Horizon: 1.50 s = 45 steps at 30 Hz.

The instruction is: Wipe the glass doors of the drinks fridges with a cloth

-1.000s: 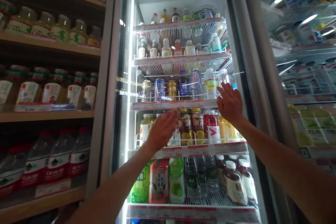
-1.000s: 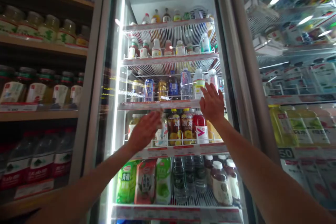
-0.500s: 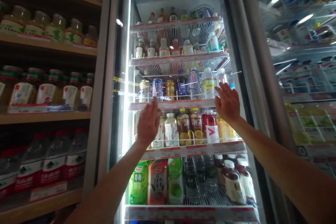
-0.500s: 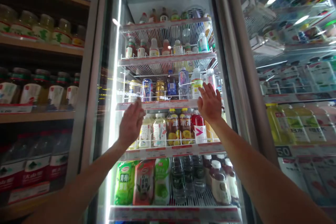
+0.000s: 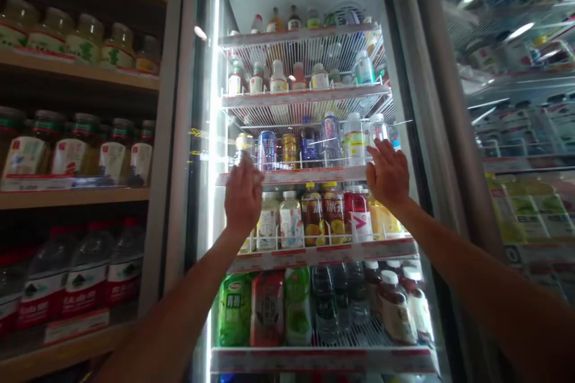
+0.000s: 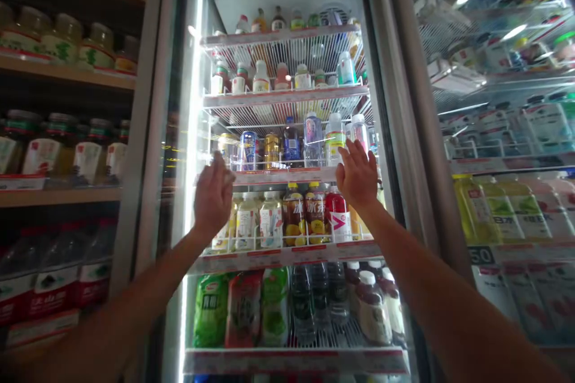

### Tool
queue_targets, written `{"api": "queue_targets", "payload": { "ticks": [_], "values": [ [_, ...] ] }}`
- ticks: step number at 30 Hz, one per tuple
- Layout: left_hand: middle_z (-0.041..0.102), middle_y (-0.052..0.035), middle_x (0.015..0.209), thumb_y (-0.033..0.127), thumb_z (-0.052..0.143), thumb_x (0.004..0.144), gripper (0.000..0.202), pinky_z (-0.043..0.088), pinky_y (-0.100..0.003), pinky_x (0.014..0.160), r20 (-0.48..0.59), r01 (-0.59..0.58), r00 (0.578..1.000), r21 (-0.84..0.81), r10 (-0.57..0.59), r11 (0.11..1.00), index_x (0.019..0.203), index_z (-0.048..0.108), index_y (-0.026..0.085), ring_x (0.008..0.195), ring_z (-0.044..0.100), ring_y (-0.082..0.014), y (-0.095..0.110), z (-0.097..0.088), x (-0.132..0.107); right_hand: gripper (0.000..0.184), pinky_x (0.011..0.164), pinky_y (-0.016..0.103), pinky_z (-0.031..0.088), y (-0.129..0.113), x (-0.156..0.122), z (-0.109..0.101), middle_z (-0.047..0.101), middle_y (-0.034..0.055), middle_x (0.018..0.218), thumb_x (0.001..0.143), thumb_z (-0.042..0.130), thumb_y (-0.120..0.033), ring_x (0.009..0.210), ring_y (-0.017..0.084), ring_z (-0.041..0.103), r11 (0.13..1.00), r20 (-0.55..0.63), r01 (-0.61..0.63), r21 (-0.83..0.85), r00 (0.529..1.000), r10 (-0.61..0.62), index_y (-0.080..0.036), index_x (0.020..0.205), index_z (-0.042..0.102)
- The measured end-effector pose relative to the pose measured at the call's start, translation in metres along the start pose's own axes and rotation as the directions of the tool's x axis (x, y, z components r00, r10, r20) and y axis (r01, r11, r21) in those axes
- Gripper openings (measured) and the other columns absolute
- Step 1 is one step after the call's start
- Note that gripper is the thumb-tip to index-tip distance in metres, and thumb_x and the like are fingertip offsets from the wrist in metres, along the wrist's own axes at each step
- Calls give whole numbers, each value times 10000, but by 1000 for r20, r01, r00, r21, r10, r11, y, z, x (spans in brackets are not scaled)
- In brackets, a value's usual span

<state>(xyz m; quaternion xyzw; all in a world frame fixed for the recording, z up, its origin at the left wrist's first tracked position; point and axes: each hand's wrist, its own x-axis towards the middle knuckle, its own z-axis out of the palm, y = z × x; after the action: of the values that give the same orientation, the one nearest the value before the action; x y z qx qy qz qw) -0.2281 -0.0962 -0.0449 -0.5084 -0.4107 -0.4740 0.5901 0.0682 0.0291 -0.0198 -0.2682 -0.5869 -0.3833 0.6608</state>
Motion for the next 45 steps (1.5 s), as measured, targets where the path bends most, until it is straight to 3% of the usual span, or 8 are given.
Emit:
{"api": "queue_targets", "payload": {
  "ticks": [4, 10, 17, 24, 31, 38, 41, 45],
  "values": [
    [291, -95, 1478, 230, 365, 899, 543, 281, -476, 1100, -53, 114, 992, 2, -114, 993, 1425, 237, 188, 1362, 265, -251, 16, 9, 5, 406, 1059, 450, 277, -2, 0, -1, 468, 79, 1369, 860, 360, -263, 1311, 227, 363, 1000, 3, -10, -4, 1000, 10, -192, 1230, 513],
    [395, -49, 1428, 247, 371, 906, 510, 329, -420, 1081, 168, -351, 918, -77, 359, 933, 1407, 280, 219, 1348, 299, -215, 44, 14, -18, 409, 1058, 441, 282, 1, -1, -2, 457, 78, 1378, 860, 357, -241, 1320, 220, 350, 1000, 30, 7, 0, 1000, -7, -192, 1238, 505],
    [234, -106, 1497, 208, 360, 895, 589, 281, -492, 1100, -51, 126, 991, 10, -125, 992, 1445, 154, 177, 1352, 286, -253, 0, -1, 11, 400, 1059, 456, 283, -1, -1, 1, 469, 87, 1368, 853, 369, -249, 1308, 229, 369, 1000, 2, -14, -6, 1000, 14, -184, 1219, 517],
    [384, -51, 1434, 263, 388, 906, 494, 330, -418, 1084, 192, -404, 891, -81, 412, 911, 1392, 316, 213, 1346, 303, -215, 44, 8, -23, 402, 1057, 447, 292, 1, -1, -3, 464, 95, 1370, 849, 366, -219, 1316, 220, 358, 1000, 22, 20, 18, 1000, -20, -173, 1218, 520],
    [246, -79, 1495, 227, 368, 891, 555, 266, -519, 1106, -18, 103, 995, -15, -103, 995, 1428, 228, 190, 1365, 249, -266, 1, 4, 5, 397, 1049, 461, 301, -1, -2, -1, 475, 83, 1363, 855, 365, -244, 1310, 230, 369, 1000, 5, -4, -8, 1000, 4, -187, 1215, 521],
    [380, -54, 1438, 251, 381, 900, 485, 311, -420, 1095, 201, -369, 902, -102, 382, 924, 1381, 335, 211, 1362, 267, -218, 52, 20, -14, 387, 1040, 453, 312, 0, -2, -5, 491, 93, 1346, 850, 362, -218, 1296, 226, 390, 1000, -1, 18, 3, 1000, -18, -176, 1193, 535],
    [331, -76, 1462, 240, 378, 893, 514, 293, -462, 1099, 92, -101, 990, -33, 104, 994, 1400, 302, 199, 1359, 271, -247, 3, 7, 1, 388, 1045, 449, 307, 0, -2, -3, 489, 84, 1349, 847, 365, -226, 1298, 223, 388, 1000, -2, 12, 3, 1000, -12, -188, 1196, 532],
    [289, -108, 1477, 237, 372, 886, 534, 261, -526, 1103, -69, 230, 971, 8, -229, 973, 1406, 288, 148, 1345, 283, -286, -12, 5, 17, 391, 1049, 466, 301, -2, -2, -1, 483, 97, 1353, 843, 369, -231, 1300, 237, 381, 1000, -5, -5, 8, 1000, 5, -174, 1193, 533]
  ]
}}
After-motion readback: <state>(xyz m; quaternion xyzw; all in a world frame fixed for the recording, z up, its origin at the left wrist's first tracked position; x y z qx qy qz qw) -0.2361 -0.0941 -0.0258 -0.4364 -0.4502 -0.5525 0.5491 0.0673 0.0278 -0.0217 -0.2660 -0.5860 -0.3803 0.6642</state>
